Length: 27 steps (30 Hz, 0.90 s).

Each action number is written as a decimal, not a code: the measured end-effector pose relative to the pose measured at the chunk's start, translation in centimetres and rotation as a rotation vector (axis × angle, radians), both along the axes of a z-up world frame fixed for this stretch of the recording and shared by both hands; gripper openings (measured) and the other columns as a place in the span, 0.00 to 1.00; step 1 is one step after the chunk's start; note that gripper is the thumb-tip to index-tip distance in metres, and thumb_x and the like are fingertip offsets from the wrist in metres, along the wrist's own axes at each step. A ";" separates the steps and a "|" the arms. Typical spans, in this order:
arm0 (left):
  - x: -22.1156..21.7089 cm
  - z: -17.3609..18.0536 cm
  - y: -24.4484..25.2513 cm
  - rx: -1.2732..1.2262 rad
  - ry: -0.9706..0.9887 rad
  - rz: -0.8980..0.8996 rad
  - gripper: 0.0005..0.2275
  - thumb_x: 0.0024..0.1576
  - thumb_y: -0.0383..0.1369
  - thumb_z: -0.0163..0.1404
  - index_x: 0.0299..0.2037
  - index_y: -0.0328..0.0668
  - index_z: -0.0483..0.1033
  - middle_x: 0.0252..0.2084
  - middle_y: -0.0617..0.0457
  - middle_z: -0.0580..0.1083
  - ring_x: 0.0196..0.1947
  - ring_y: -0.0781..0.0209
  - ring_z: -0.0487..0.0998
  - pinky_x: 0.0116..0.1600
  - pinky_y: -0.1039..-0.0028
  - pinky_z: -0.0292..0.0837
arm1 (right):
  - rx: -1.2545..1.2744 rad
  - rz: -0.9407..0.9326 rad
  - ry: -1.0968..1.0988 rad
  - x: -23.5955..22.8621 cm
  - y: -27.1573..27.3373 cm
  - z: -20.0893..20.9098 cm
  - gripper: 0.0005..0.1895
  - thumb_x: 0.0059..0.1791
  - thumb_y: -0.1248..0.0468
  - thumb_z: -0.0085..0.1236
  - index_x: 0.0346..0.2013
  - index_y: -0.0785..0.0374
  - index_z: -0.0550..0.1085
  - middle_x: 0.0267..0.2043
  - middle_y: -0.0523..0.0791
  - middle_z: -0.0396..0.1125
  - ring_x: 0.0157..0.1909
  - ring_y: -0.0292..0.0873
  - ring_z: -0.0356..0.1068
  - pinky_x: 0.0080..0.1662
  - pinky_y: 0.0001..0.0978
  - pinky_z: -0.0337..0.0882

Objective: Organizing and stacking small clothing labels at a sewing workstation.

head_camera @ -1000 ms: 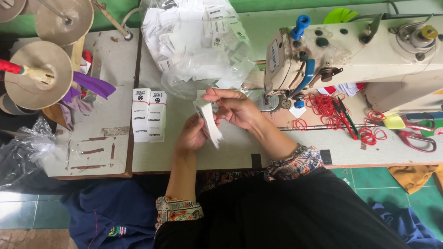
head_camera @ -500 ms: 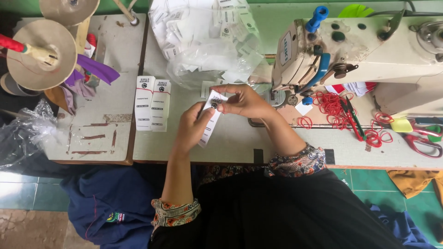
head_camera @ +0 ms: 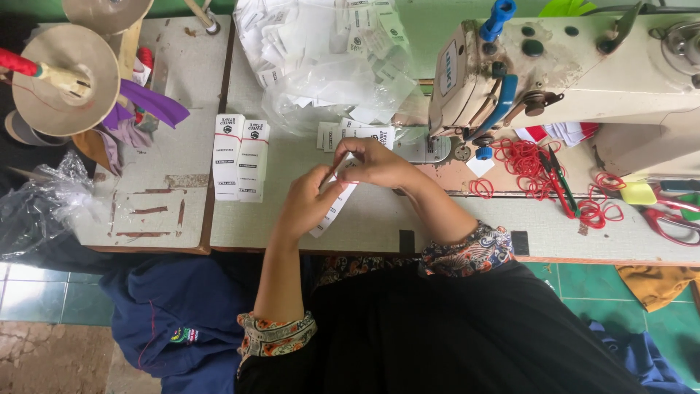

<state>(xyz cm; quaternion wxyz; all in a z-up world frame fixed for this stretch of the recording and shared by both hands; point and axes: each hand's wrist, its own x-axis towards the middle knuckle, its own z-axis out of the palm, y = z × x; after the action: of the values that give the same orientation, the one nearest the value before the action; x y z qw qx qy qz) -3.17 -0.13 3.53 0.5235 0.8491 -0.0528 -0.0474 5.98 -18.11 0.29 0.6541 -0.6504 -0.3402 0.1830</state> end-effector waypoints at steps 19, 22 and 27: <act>-0.3 1.5 -2.9 -0.015 -0.180 0.297 0.31 0.63 0.38 0.54 0.70 0.25 0.54 0.55 0.28 0.68 0.58 0.31 0.72 0.56 0.49 0.70 | 0.350 -0.149 0.532 0.0 1.6 -1.6 0.41 0.42 0.72 0.69 0.65 0.74 0.57 0.49 0.61 0.64 0.48 0.54 0.73 0.46 0.42 0.81; -0.4 2.0 -2.8 -0.166 -0.166 0.273 0.33 0.61 0.38 0.54 0.72 0.32 0.51 0.60 0.26 0.67 0.61 0.29 0.70 0.61 0.44 0.68 | 0.359 -0.150 0.554 -0.1 1.5 -0.5 0.35 0.43 0.72 0.68 0.61 0.73 0.63 0.43 0.55 0.64 0.41 0.46 0.72 0.41 0.33 0.82; -0.1 -0.4 -2.3 -0.171 -0.194 0.311 0.22 0.66 0.45 0.47 0.63 0.37 0.69 0.46 0.38 0.76 0.44 0.46 0.80 0.45 0.63 0.74 | 0.350 -0.144 0.476 -0.1 1.4 0.0 0.27 0.47 0.67 0.66 0.57 0.73 0.66 0.43 0.53 0.66 0.43 0.44 0.74 0.43 0.31 0.81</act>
<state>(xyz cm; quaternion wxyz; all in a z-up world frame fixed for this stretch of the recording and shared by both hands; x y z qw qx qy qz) -3.26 -2.42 3.16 0.5872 0.8000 0.0248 0.1208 5.91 -16.71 0.26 0.8288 -0.4890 -0.1567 0.2221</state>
